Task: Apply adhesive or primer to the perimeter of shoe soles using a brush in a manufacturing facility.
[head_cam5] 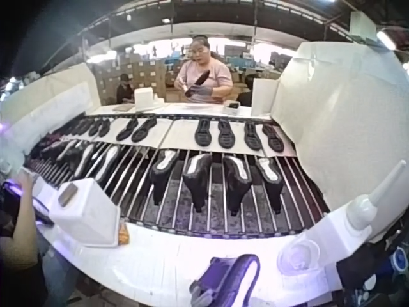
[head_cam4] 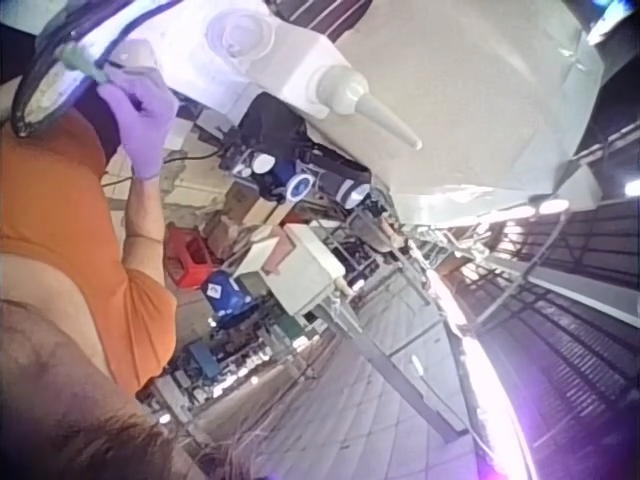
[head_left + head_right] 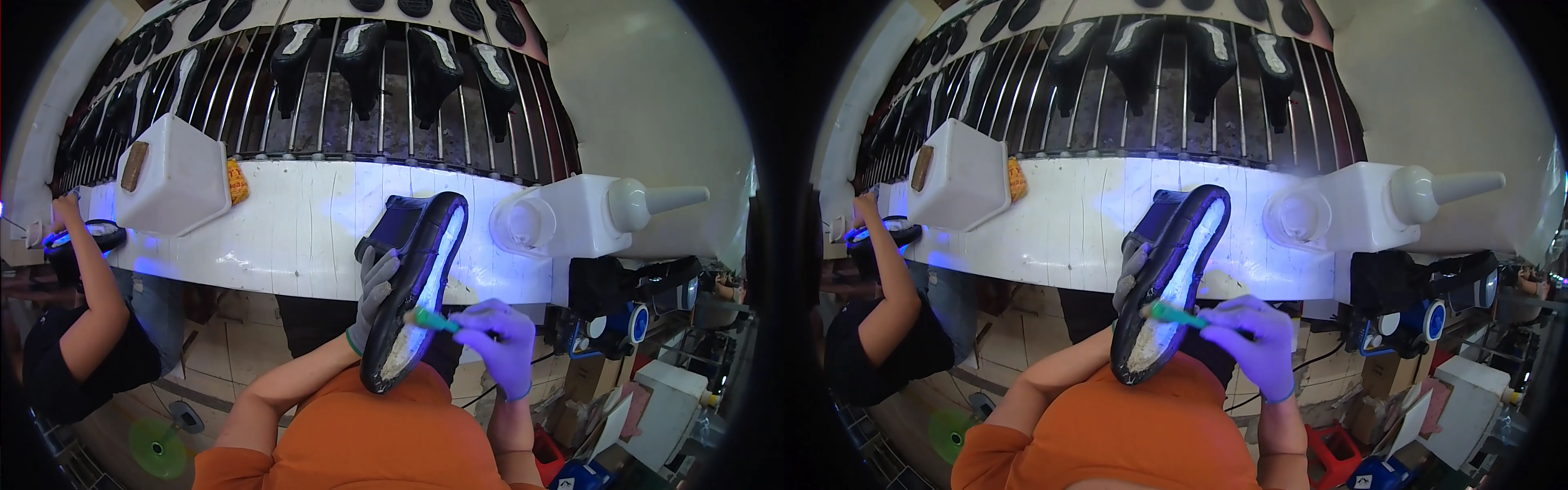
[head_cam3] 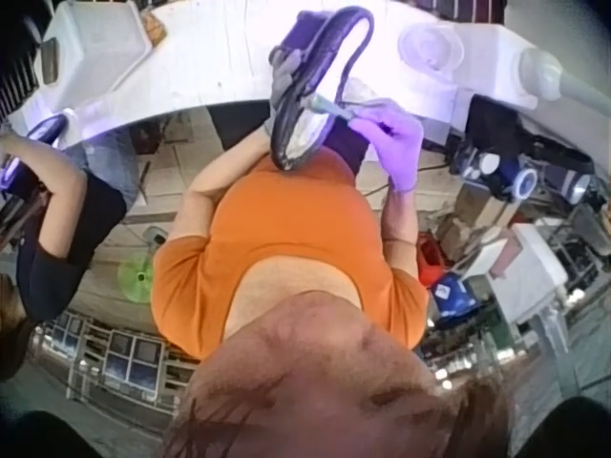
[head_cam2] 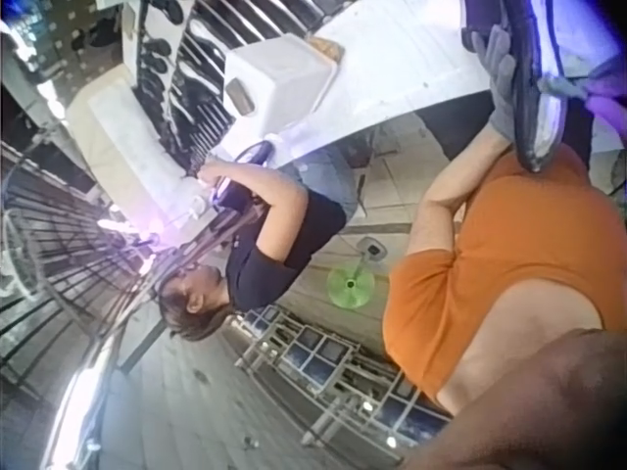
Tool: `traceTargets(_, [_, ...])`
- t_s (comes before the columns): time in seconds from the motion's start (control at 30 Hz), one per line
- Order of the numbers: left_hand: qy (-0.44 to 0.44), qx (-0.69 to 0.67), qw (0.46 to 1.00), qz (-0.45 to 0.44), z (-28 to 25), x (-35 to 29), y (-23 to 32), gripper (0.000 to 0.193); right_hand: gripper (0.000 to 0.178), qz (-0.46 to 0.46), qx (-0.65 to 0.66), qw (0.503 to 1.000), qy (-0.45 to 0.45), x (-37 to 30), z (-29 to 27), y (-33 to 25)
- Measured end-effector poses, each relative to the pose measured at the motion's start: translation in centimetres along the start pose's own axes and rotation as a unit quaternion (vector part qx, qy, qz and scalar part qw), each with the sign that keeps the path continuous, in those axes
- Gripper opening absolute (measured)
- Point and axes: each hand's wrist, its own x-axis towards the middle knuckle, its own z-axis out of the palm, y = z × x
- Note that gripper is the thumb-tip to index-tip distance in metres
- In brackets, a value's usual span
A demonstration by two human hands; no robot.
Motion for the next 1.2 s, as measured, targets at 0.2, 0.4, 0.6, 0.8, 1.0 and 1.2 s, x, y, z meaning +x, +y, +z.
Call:
traceTargets(0.2, [-0.025, -0.016, 1.0, -0.001, -0.2, -0.8, -0.2, 0.078, 0.024, 0.025, -0.01, 1.0, 0.004, -0.1, 0.8, 0.2])
traceTargets(0.4, [-0.148, 0.075, 0.985, -0.055, -1.4, -2.2, -0.3, 0.079, 0.016, 0.078, -0.02, 0.994, 0.077, 1.6, 0.4, 1.9])
traceTargets(0.6, [-0.064, 0.002, 0.998, 0.009, -1.3, 1.0, 0.7, 0.075, 0.016, 0.065, -0.042, 0.99, 0.118, 4.3, -0.6, 5.1])
traceTargets(0.8, [-0.064, -0.03, 0.997, 0.014, -1.5, 2.1, 1.2, 0.07, 0.014, 0.059, -0.12, 0.975, 0.178, 8.1, -2.4, 6.5])
traceTargets(1.0, [-0.064, -0.02, 0.998, 0.014, -1.5, 2.1, 1.4, 0.071, 0.014, 0.036, -0.109, 0.989, 0.095, 6.2, -3.2, 4.9])
traceTargets(1.2, [-0.065, -0.005, 0.998, 0.015, -1.6, 2.0, 1.3, 0.075, 0.007, 0.074, -0.005, 0.997, -0.014, 4.3, -2.8, 2.9])
